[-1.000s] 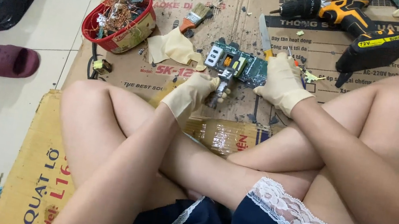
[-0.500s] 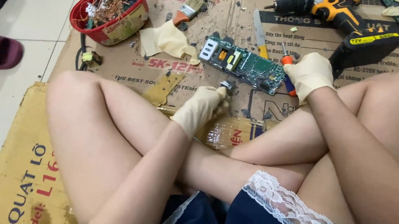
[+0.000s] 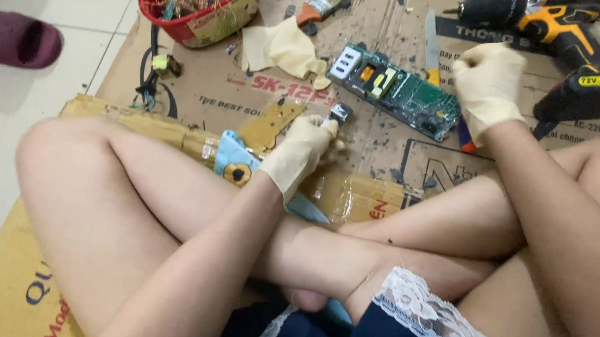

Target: The person sits cross-legged on the floor and uses a screwdriver to unscrew and remove a metal bracket from a small circuit board. They then use a utility knife to scrape or cut material on the board's surface.

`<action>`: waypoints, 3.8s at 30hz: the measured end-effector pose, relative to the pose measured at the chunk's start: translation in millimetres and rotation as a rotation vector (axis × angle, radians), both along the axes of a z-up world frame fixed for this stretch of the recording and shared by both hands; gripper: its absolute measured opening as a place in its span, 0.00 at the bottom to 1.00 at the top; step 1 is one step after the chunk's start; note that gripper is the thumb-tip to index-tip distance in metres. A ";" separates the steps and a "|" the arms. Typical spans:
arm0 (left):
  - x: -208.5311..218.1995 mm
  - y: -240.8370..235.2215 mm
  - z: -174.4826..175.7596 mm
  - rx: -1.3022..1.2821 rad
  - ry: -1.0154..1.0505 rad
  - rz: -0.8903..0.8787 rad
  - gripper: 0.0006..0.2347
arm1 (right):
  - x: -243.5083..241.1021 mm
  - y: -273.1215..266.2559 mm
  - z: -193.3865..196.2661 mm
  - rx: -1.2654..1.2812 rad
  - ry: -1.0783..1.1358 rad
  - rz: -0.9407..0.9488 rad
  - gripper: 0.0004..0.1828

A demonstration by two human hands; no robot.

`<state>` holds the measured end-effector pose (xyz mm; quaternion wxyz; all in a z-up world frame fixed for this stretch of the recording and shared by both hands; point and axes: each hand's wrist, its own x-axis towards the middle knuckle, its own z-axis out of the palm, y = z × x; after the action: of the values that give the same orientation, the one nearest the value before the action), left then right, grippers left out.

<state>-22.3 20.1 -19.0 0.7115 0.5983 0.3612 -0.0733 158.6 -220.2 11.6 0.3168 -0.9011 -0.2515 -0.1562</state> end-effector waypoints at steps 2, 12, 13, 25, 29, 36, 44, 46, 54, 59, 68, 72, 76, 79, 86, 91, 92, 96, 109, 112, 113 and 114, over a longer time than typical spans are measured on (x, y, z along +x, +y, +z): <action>0.0 -6.3 -2.5 0.002 0.036 -0.008 0.08 | 15.3 18.6 1.7 -0.224 0.230 -0.066 0.18; -16.9 -24.1 20.3 -0.076 -0.352 0.008 0.11 | 36.6 42.1 -17.3 -0.177 0.227 -0.171 0.15; -19.8 -25.2 24.0 -0.051 -0.378 0.012 0.10 | 28.8 38.2 -15.6 -0.071 0.090 -0.099 0.12; -5.0 2.1 5.3 0.024 -0.494 0.293 0.10 | -75.7 4.0 123.5 -0.115 0.167 0.214 0.11; -16.5 9.1 0.2 0.010 -0.484 0.399 0.11 | -95.2 7.0 150.3 -0.398 1.014 0.465 0.17; -26.4 39.8 9.4 0.002 -0.105 0.491 0.11 | -133.8 56.5 101.2 -0.199 1.659 0.497 0.20; -23.5 39.3 3.4 -0.030 -0.237 0.637 0.09 | -67.8 49.0 88.1 0.008 0.857 0.178 0.19; -25.3 39.0 11.2 0.002 -0.200 0.588 0.10 | -65.4 43.2 96.4 0.104 1.015 0.134 0.17; -17.8 27.4 20.9 -0.046 -0.202 0.611 0.09 | -86.8 45.0 53.5 -0.449 0.871 0.371 0.19; -21.3 21.3 23.7 -0.030 -0.253 0.606 0.10 | -73.1 22.7 58.0 -0.043 1.052 0.324 0.14; -24.3 20.6 32.6 -0.012 -0.157 0.539 0.12 | -71.9 19.8 62.0 -0.350 0.843 0.267 0.18; -17.7 21.9 24.2 -0.041 -0.190 0.550 0.11 | -72.1 2.9 57.7 -1.236 0.963 0.413 0.23; -17.9 24.2 19.3 -0.042 -0.215 0.565 0.11 | -70.8 12.4 54.1 -0.740 0.413 0.554 0.16; -20.7 24.4 22.3 -0.046 -0.175 0.561 0.11 | -71.3 22.8 84.5 -0.697 0.792 0.269 0.20; -20.4 30.6 13.6 -0.065 -0.192 0.593 0.10 | -103.8 26.5 73.9 -1.020 1.184 0.654 0.15; -19.7 30.2 18.9 -0.061 -0.133 0.619 0.10 | -76.1 29.3 76.3 -0.131 1.031 0.346 0.07; -20.6 28.7 21.8 -0.074 -0.131 0.623 0.11 | -67.2 24.7 80.7 0.185 0.940 0.363 0.07; -28.0 23.9 36.2 -0.045 -0.113 0.589 0.08 | -54.2 16.2 95.7 0.164 0.900 0.235 0.19; -24.7 -47.2 54.2 -0.053 -0.372 -0.009 0.11 | -133.6 59.8 86.3 0.845 1.198 0.336 0.28; -26.1 -53.0 67.3 0.320 -0.248 0.015 0.11 | -141.6 73.5 86.5 0.995 1.219 0.304 0.27; -30.0 -50.4 70.9 0.429 -0.257 0.060 0.11 | -144.9 73.5 85.2 0.876 1.230 0.175 0.26; -31.8 -46.0 75.8 0.538 -0.273 0.099 0.10 | -148.9 73.7 83.7 0.761 1.235 0.043 0.26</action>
<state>-54.2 -25.8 56.8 0.5722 0.7511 0.2976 0.1408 9.7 -146.5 95.3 0.6957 -0.6470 0.0273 0.3108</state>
